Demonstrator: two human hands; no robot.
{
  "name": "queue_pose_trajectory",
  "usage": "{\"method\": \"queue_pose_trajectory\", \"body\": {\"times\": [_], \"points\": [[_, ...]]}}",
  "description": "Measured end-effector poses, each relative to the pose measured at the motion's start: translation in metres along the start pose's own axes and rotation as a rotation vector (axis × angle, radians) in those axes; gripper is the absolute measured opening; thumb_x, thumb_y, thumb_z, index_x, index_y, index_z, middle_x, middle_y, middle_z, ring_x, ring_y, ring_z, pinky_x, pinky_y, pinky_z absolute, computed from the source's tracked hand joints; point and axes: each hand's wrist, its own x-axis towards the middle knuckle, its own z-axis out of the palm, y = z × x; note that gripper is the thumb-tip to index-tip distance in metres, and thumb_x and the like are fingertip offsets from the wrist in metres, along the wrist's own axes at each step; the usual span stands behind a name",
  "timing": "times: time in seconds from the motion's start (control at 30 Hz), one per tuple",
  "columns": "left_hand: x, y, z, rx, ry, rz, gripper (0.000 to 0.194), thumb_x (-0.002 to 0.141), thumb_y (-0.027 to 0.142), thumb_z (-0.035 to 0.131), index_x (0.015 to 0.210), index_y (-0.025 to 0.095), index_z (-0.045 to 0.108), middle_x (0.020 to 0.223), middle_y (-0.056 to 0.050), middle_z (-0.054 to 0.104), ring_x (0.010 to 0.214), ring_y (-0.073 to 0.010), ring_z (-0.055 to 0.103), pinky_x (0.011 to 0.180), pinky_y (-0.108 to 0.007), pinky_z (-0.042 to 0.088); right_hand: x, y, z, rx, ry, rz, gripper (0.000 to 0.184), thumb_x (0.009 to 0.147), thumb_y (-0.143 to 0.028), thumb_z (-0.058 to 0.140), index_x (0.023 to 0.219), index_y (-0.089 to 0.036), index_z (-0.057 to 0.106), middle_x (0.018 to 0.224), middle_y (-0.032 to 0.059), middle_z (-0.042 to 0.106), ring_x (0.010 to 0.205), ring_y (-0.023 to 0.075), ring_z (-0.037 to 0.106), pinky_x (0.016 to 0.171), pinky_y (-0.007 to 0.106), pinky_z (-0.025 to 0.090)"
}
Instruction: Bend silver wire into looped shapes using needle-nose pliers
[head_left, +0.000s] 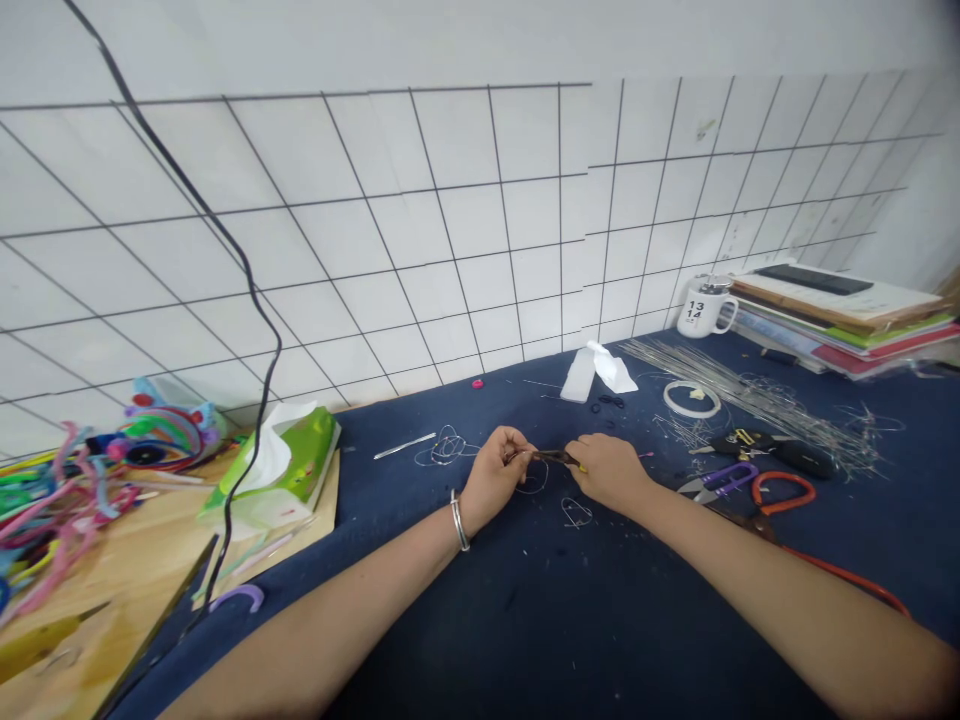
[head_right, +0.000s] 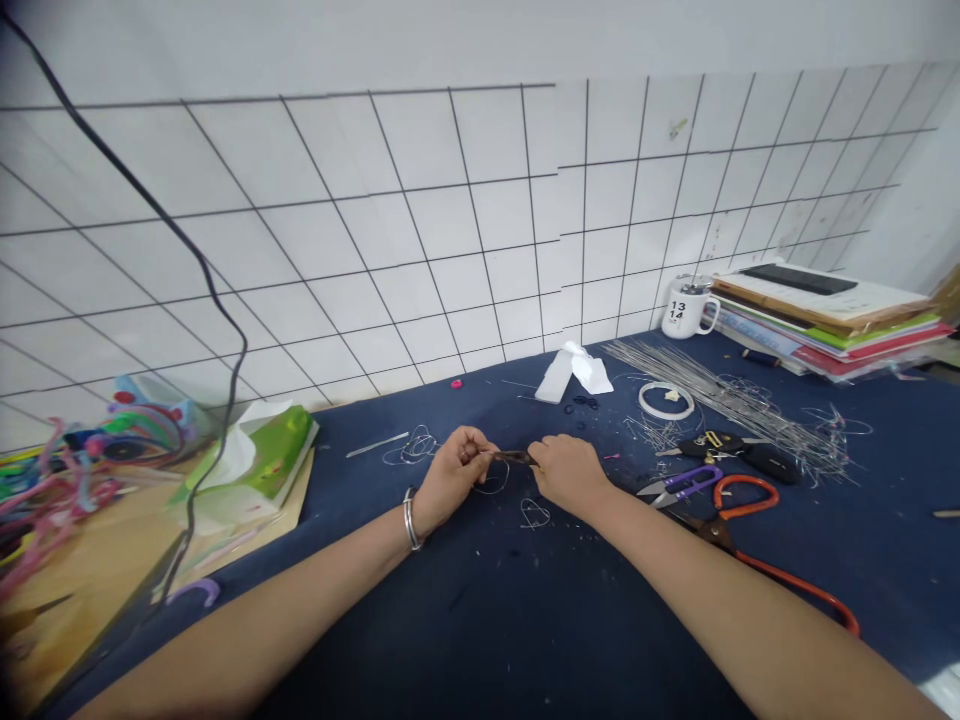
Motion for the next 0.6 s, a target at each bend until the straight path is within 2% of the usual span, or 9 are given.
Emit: {"method": "queue_pose_trajectory", "body": {"times": [0.37, 0.6], "points": [[0.0006, 0.0004, -0.0026, -0.022, -0.062, -0.003, 0.013, 0.076, 0.018, 0.051, 0.084, 0.017, 0.040, 0.078, 0.001, 0.058, 0.048, -0.0029, 0.043, 0.045, -0.016, 0.033, 0.0012, 0.0007, 0.0007, -0.006, -0.058, 0.001, 0.017, 0.082, -0.031, 0.043, 0.086, -0.022, 0.057, 0.082, 0.0037, 0.060, 0.082, 0.0178, 0.054, 0.064, 0.026, 0.034], [0.0053, -0.0025, -0.0099, -0.093, -0.197, -0.026, 0.017, 0.077, 0.019, 0.053, 0.086, 0.017, 0.039, 0.076, 0.000, 0.059, 0.047, -0.0032, 0.043, 0.045, -0.016, 0.033, 0.0015, 0.0045, -0.0007, -0.026, -0.082, -0.060, 0.021, 0.083, -0.034, 0.040, 0.088, -0.023, 0.056, 0.083, 0.0037, 0.060, 0.083, 0.0183, 0.054, 0.065, 0.026, 0.034]]}}
